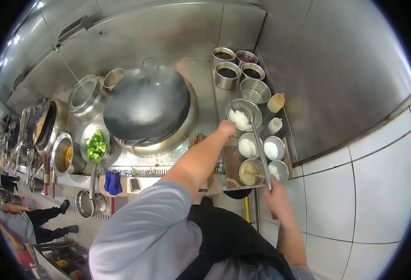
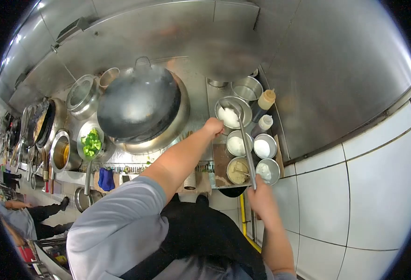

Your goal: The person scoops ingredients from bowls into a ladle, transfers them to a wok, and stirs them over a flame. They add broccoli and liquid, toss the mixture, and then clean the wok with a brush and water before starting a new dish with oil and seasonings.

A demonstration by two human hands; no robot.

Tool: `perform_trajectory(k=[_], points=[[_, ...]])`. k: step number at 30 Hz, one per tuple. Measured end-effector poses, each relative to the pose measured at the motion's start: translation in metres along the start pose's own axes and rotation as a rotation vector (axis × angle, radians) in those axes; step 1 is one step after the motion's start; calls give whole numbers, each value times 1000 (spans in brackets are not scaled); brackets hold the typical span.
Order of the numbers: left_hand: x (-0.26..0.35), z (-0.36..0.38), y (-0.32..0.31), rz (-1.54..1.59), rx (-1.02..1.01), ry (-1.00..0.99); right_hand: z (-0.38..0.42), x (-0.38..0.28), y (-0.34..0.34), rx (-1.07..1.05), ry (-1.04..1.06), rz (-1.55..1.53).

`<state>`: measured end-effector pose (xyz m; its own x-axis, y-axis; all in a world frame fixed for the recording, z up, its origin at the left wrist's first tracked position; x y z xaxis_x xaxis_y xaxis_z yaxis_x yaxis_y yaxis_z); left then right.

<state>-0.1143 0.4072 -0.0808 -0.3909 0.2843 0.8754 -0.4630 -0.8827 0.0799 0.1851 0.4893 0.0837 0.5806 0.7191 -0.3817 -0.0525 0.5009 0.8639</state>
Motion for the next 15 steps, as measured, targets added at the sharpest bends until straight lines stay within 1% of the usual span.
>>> perform_trajectory(k=[1,2,4,5,6,7,8,9,11,12,14,15], points=[[-5,1,-2,-2,-6,5,1,3,5,-59,6,-136],[-5,-1,-2,-5,-15,-13,-1,6,-1,-54,2,-135],[-2,-4,-3,-3,-18,-39,-7,4,-19,136,17,71],[-3,-4,-4,-5,-18,-23,2,-11,-13,58,-64,135],[-3,-5,-2,-7,-15,-6,-3,-5,-12,58,-57,136],[-3,-8,3,-6,-10,-5,-7,8,-13,32,-21,31],[-5,-7,7,-19,-52,-26,-5,11,-11,1,7,-74],[-6,-6,8,-35,-98,-51,-3,11,-9,-3,1,-77],[-3,-7,5,-60,-75,-62,-10,4,5,-12,-42,-88],[-5,-8,5,-86,-47,-61,-9,2,1,-11,-40,-88],[-3,-10,7,-96,-54,-72,-5,0,-15,73,-31,141],[-3,-10,8,-108,-66,-77,-5,6,-17,99,55,75]])
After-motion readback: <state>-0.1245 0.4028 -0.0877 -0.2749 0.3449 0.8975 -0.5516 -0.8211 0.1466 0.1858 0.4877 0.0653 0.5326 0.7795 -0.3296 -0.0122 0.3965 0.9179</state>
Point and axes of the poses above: each hand's wrist, its own z-axis away from the middle knuckle, its own y-axis out of the back of the hand, x = y × z, the point moved 2 cm from there along -z, towards the middle knuckle, and after that the axes turned 6 degrees about -y, right-handed, at the moved point
